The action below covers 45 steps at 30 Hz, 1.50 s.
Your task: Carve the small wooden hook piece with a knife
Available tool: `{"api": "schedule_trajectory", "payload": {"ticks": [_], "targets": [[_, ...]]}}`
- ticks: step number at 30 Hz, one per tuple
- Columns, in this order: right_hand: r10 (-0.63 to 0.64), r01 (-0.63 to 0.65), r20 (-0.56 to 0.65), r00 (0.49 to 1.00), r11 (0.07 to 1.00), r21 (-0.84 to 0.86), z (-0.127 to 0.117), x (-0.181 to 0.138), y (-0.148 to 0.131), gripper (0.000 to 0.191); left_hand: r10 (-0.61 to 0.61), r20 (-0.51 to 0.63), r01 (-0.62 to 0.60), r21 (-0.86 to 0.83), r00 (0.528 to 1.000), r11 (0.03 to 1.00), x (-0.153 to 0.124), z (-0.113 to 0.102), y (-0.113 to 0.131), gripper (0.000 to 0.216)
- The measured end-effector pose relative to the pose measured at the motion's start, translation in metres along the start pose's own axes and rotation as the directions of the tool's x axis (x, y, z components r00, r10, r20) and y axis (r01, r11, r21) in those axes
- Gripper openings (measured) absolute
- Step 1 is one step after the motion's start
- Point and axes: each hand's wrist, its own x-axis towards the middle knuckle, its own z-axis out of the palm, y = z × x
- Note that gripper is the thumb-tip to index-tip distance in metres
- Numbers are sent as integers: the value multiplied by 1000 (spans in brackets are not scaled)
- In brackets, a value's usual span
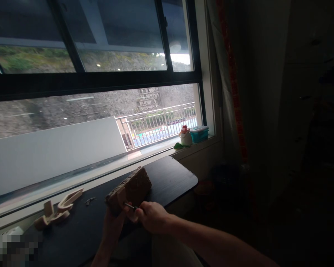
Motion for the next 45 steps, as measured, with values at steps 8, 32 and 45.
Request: {"api": "schedule_trajectory", "payload": {"ticks": [8, 32, 45], "targets": [[-25, 30, -139, 990, 999, 35, -19, 1, -18, 42, -23, -17, 23, -3, 1000, 1000, 0, -2, -1, 59], [-510, 402, -268, 817, 838, -369, -3, -3, 10, 20, -17, -10, 16, -28, 1000, 999, 5, -3, -9, 56], [-532, 424, -168, 830, 797, -429, -13, -3, 3, 26, -2, -17, 2, -4, 1000, 1000, 3, -3, -10, 49]]}}
